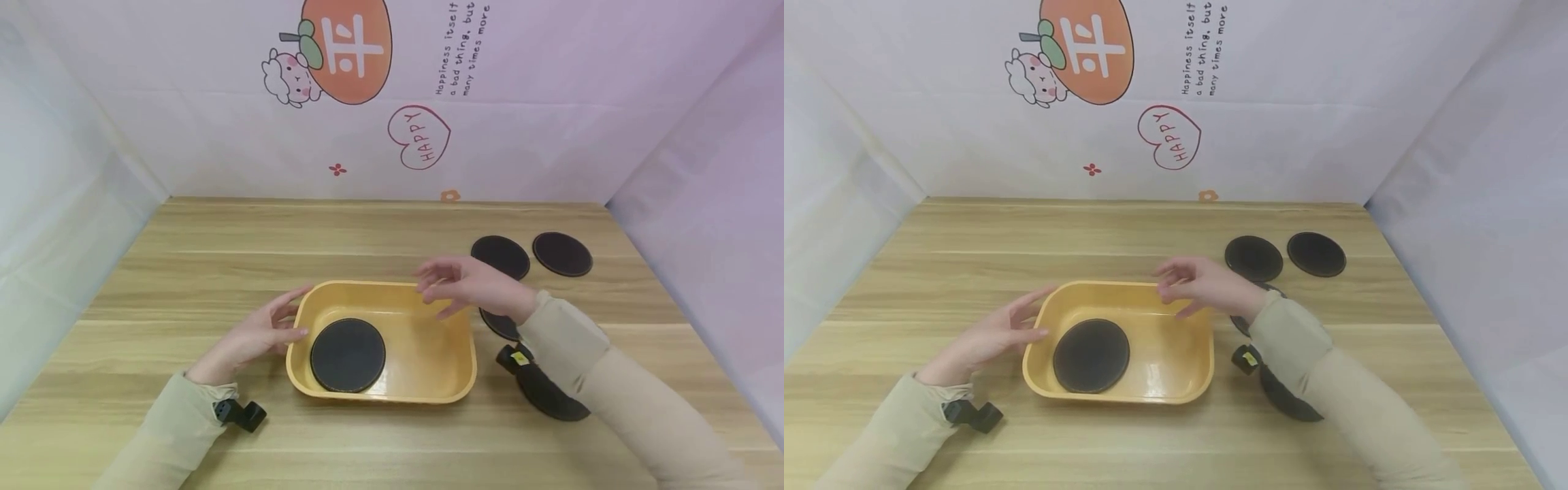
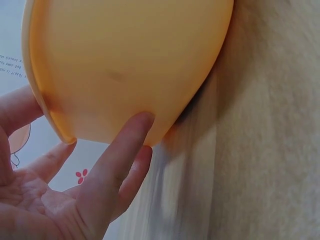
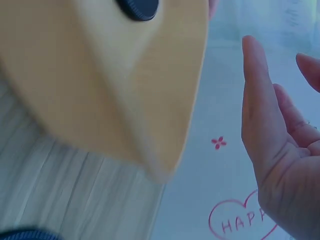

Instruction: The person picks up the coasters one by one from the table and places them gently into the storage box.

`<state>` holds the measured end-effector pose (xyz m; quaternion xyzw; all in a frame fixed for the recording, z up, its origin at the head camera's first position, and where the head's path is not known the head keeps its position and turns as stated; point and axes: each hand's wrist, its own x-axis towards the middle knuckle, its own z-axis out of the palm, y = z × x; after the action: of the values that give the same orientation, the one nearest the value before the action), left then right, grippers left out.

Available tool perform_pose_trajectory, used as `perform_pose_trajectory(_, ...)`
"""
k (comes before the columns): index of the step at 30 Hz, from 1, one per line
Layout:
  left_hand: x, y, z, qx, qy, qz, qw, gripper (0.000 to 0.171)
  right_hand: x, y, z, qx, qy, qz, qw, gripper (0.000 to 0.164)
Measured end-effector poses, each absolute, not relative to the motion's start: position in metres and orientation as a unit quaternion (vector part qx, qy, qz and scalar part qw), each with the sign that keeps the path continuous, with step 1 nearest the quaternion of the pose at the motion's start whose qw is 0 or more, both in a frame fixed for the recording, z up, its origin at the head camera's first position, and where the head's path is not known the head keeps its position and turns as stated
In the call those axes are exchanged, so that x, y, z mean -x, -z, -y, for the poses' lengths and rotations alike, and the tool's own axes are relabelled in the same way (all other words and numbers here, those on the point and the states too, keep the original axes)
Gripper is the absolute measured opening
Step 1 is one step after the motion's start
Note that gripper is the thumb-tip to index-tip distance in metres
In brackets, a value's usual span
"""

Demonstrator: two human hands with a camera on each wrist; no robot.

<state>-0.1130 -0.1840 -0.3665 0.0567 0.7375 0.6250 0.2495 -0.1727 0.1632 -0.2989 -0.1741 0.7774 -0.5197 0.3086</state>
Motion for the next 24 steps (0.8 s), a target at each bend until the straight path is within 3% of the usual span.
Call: perform_pose_trajectory(24, 0.112, 0.366, 0.183, -0.055, -0.625, -0.738, 0.249, 0.076, 0.144, 0.332, -0.316, 0.153, 0.496, -0.795, 0.314, 0.054)
